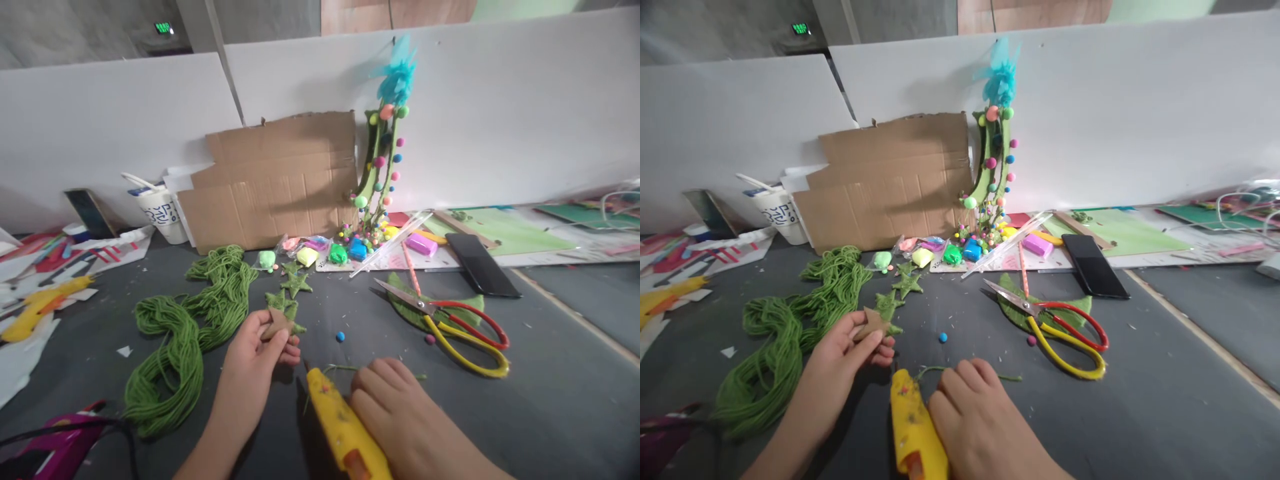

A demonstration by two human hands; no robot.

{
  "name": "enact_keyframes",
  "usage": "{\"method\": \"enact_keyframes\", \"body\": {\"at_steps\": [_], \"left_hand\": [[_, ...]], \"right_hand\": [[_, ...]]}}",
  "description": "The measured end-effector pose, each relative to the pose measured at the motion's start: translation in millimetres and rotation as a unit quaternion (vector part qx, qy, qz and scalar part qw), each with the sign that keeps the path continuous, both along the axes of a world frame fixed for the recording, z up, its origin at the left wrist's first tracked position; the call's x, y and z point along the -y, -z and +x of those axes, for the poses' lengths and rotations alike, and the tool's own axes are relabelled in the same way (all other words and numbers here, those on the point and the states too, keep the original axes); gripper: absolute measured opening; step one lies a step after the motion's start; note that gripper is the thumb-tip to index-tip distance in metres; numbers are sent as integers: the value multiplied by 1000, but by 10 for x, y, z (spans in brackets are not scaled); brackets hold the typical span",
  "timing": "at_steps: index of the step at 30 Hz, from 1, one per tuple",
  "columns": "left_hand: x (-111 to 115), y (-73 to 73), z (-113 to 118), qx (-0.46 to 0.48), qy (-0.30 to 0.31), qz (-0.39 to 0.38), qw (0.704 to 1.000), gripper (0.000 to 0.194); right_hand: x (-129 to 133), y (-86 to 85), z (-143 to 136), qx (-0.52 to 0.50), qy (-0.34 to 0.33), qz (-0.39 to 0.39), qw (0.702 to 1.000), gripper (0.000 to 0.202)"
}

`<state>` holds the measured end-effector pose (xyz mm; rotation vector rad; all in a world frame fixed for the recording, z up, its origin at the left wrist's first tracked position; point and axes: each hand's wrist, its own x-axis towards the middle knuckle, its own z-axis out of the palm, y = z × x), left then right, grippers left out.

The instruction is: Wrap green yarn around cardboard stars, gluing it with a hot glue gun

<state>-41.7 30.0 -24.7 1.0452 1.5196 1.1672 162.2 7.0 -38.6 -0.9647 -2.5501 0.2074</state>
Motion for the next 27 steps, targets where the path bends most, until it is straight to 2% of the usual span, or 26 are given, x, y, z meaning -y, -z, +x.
{"method": "enact_keyframes", "body": {"at_steps": [4,8,11,14,17,19,22,25,27], "left_hand": [[-7,-19,-20,110,-14,-15,994,23],[13,-62,6,154,-17,-18,988,24],[45,-95,50,169,-18,-22,985,26],[98,-109,111,171,-5,-24,985,27],[148,-105,169,180,15,-24,983,25],[166,-98,194,181,22,-20,983,25],[170,-98,207,170,23,-5,985,26],[165,-116,205,142,20,6,990,26],[168,-135,207,106,18,17,994,24]], "right_hand": [[38,100,-73,20,-76,62,995,16],[56,180,-63,24,-106,75,991,18],[58,79,-27,-7,-118,7,993,10],[23,-121,-31,-108,-72,-142,981,8],[-79,-256,-111,-244,72,-271,928,18],[-169,-268,-193,-285,123,-332,891,17],[-278,-216,-315,-315,134,-433,834,11],[-321,-164,-398,-358,141,-543,747,15],[-330,-148,-428,-387,139,-577,706,14]]}}
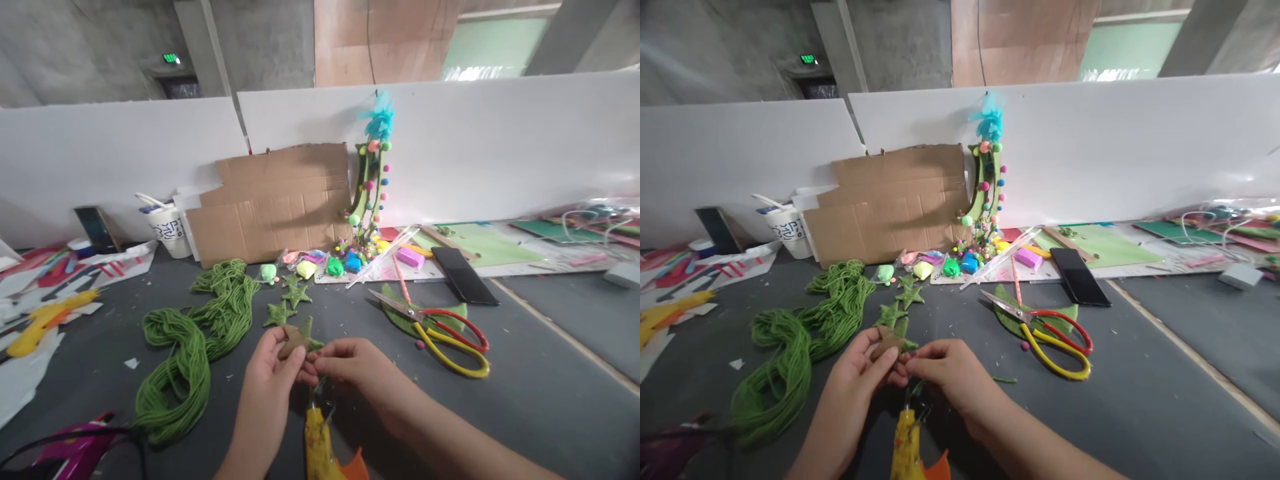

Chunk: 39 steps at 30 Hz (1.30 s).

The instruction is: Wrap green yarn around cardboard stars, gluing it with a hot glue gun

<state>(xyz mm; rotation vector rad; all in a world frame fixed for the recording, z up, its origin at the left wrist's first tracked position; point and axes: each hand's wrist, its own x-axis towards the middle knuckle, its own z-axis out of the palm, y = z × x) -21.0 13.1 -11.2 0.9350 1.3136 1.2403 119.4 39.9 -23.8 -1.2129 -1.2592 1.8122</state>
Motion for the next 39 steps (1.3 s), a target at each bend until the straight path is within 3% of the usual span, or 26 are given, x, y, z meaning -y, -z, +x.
{"method": "enact_keyframes", "body": {"at_steps": [7,9,11,15,17,19,21,26,32,39], "left_hand": [[40,17,13,-82,-10,23,996,14],[32,44,15,-72,-7,22,997,14],[16,59,20,-56,-1,16,998,13],[5,55,35,-13,5,1,1000,16],[17,51,42,-1,5,0,1000,19],[34,51,46,-7,2,2,1000,21],[48,49,49,-30,-5,3,1000,21],[56,16,58,-69,7,-3,998,18],[63,20,58,-74,43,-29,996,17],[21,38,26,-34,77,-49,995,17]], "right_hand": [[-30,34,-44,-12,13,-23,1000,15],[-17,53,-49,34,26,25,999,13],[22,59,-48,108,47,141,983,13],[128,47,-31,216,38,434,874,17],[162,49,-18,239,12,523,818,22],[171,53,-4,253,-5,566,785,24],[161,41,14,256,-12,566,783,22],[78,-80,80,256,-21,511,821,15],[-46,-148,171,279,-49,537,795,11],[-109,-115,214,298,-47,519,800,11]]}}
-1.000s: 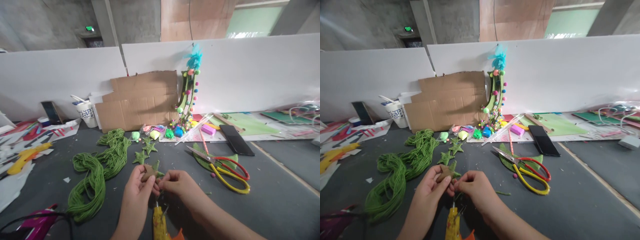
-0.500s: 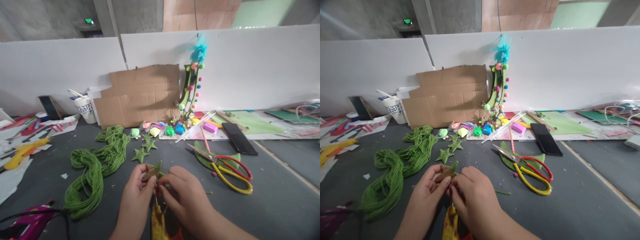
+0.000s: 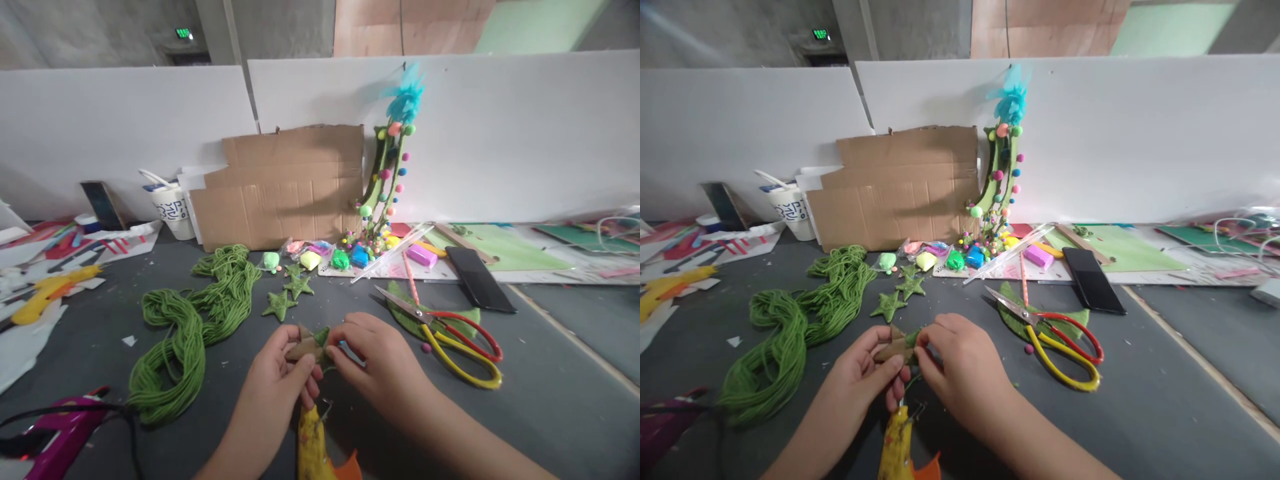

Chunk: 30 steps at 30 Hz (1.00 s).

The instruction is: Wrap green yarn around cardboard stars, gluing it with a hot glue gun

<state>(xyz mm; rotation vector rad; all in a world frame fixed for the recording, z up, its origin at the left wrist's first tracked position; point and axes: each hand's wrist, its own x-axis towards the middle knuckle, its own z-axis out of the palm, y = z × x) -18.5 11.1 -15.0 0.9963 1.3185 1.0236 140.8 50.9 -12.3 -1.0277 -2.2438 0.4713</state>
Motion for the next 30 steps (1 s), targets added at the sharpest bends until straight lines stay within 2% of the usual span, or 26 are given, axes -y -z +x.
{"method": "enact_keyframes", "body": {"at_steps": [6,14,20,22,25,30], "left_hand": [[11,-22,-3,33,21,-9,999,12],[47,-33,-23,43,44,15,998,10],[62,-65,-23,45,60,-8,997,4],[62,-96,-14,40,53,-12,998,8],[56,-135,-4,40,50,0,998,15],[64,-118,-34,69,74,-3,995,13]], "right_hand": [[24,-17,-15,-29,35,-42,998,11],[40,-30,-49,-107,71,-204,970,11],[71,-24,-76,-142,73,-195,968,11],[72,-26,-85,-152,68,-211,963,10],[58,-19,-91,-170,64,-279,943,10],[34,22,-77,-254,12,-404,879,10]]}}
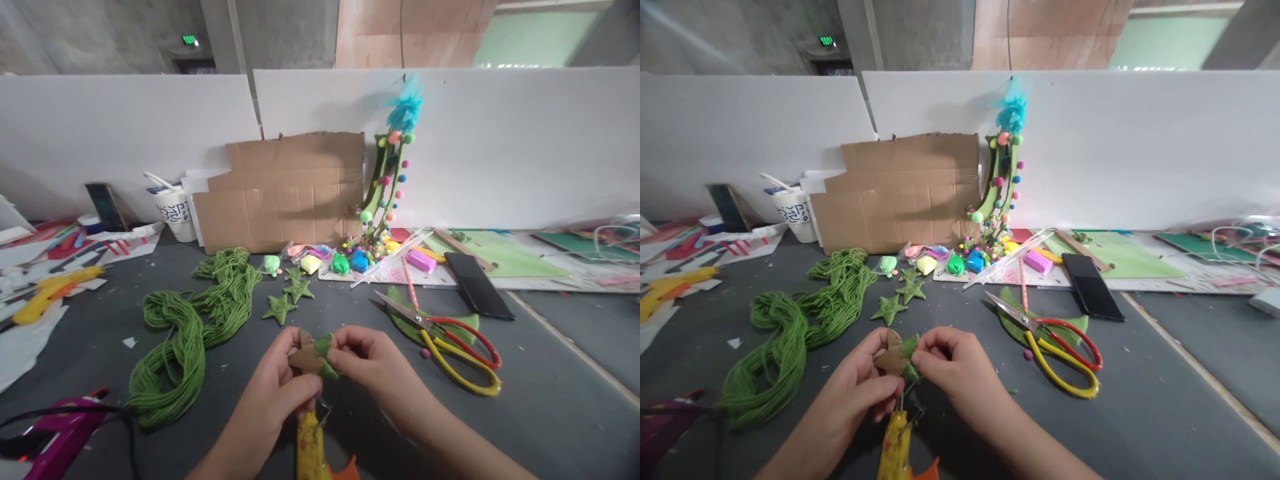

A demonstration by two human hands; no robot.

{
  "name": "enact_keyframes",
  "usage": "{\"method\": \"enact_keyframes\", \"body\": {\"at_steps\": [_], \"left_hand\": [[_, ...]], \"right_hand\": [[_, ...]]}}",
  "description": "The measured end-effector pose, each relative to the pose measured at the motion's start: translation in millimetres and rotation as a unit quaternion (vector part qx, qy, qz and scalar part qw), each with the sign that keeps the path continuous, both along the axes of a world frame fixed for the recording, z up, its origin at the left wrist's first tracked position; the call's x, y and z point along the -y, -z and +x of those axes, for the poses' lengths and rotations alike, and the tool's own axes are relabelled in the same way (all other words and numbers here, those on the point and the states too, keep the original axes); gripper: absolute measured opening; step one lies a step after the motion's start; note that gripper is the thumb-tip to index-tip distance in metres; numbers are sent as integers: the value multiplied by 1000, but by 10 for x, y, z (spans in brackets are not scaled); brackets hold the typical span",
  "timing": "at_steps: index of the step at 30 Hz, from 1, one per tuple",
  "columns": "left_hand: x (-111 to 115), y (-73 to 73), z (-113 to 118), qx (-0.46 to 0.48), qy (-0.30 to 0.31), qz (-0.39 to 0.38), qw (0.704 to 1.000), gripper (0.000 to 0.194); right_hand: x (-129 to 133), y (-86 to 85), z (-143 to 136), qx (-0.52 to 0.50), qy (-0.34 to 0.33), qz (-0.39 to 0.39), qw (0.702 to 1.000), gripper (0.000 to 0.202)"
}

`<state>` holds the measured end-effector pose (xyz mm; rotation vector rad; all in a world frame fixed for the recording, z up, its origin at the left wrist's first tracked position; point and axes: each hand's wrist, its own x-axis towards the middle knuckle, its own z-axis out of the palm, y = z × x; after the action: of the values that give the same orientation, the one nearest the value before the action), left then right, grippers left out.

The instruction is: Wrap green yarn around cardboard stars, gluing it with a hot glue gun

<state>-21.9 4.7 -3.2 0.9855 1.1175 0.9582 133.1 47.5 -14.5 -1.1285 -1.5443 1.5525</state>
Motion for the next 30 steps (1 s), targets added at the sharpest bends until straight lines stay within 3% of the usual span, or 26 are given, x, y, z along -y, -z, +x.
{"method": "enact_keyframes", "body": {"at_steps": [7,13,18,23,30], "left_hand": [[21,48,-34,45,12,-17,999,7],[-3,44,-6,43,15,-12,999,8],[-19,48,47,22,-19,-8,1000,10],[-9,73,45,18,2,-24,1000,14],[-4,50,47,14,-3,-37,999,15]], "right_hand": [[6,-9,12,-73,-27,-65,995,16],[-12,7,14,-22,-11,-16,1000,16],[6,-2,9,85,50,104,990,12],[40,-11,42,179,66,321,928,11],[45,14,65,209,49,443,870,13]]}}
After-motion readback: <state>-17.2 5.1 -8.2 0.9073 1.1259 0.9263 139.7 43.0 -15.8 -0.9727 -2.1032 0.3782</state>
